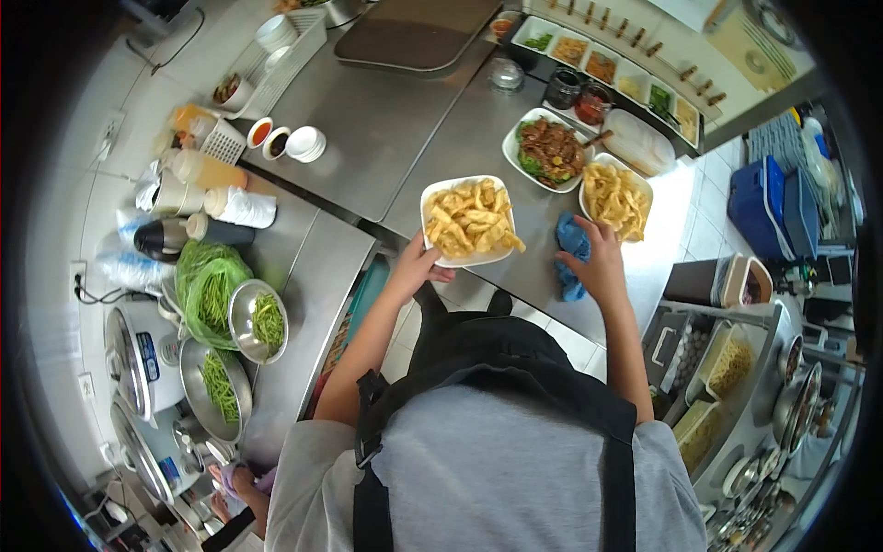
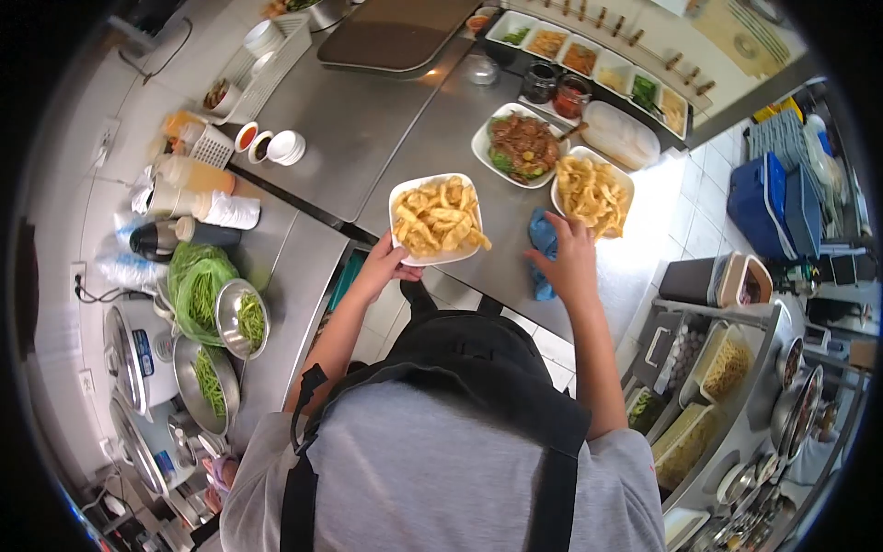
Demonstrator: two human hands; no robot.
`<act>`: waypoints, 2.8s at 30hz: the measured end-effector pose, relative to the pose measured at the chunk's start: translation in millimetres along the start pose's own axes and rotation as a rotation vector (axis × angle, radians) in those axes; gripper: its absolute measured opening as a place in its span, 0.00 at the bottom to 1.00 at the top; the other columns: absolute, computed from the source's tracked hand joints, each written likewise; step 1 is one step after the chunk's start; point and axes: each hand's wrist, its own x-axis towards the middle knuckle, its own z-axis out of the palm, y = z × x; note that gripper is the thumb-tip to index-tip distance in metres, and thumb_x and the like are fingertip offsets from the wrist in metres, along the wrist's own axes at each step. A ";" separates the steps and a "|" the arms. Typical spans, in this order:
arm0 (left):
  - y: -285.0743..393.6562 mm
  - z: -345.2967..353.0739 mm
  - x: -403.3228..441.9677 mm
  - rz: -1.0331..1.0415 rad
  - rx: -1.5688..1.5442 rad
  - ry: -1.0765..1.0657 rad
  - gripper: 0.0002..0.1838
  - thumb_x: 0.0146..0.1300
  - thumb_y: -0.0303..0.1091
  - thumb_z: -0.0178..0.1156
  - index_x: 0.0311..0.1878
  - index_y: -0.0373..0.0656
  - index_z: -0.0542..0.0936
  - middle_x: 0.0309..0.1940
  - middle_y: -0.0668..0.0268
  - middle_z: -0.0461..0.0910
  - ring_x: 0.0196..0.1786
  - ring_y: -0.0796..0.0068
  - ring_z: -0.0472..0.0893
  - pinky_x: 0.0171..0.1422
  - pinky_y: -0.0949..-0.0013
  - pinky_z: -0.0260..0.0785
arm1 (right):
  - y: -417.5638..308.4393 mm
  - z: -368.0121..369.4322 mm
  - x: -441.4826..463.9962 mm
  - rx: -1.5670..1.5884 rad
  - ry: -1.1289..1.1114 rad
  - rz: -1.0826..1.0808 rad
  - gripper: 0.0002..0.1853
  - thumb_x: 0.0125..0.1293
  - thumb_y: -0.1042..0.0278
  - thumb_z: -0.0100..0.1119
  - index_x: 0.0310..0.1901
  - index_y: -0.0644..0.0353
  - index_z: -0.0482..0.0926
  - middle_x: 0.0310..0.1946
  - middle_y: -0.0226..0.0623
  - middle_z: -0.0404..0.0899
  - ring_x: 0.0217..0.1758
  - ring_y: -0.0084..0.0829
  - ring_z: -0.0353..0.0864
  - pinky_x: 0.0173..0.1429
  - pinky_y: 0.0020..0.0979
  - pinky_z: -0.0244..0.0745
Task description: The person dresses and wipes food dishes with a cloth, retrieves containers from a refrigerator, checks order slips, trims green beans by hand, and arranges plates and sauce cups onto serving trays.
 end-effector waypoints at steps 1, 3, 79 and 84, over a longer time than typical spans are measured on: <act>2.7 -5.2 3.1 0.005 0.022 -0.012 0.26 0.67 0.32 0.46 0.68 0.42 0.57 0.42 0.56 0.79 0.36 0.67 0.84 0.40 0.67 0.81 | -13.6 8.3 3.0 0.037 0.021 -0.053 0.27 0.52 0.60 0.71 0.54 0.57 0.76 0.42 0.44 0.77 0.48 0.44 0.77 0.54 0.40 0.73; 3.6 -13.4 7.6 -0.010 0.054 -0.018 0.27 0.66 0.33 0.49 0.68 0.42 0.59 0.38 0.60 0.80 0.38 0.69 0.83 0.42 0.68 0.79 | -38.9 23.1 7.6 0.177 -0.017 -0.045 0.26 0.51 0.63 0.72 0.52 0.58 0.77 0.41 0.43 0.78 0.45 0.41 0.78 0.52 0.38 0.74; 67.3 -47.4 63.3 0.537 1.110 0.287 0.12 0.60 0.39 0.61 0.45 0.50 0.85 0.34 0.58 0.83 0.40 0.55 0.81 0.46 0.57 0.72 | -26.1 128.4 59.3 1.145 -0.516 0.397 0.13 0.73 0.65 0.48 0.52 0.60 0.76 0.43 0.28 0.77 0.46 0.19 0.72 0.54 0.22 0.67; 48.7 -57.3 42.6 0.454 0.995 0.466 0.13 0.58 0.38 0.61 0.45 0.46 0.83 0.26 0.56 0.82 0.31 0.55 0.81 0.38 0.58 0.72 | -31.7 146.0 28.0 1.207 -0.272 0.563 0.13 0.73 0.68 0.46 0.53 0.61 0.76 0.41 0.29 0.78 0.43 0.19 0.73 0.52 0.21 0.68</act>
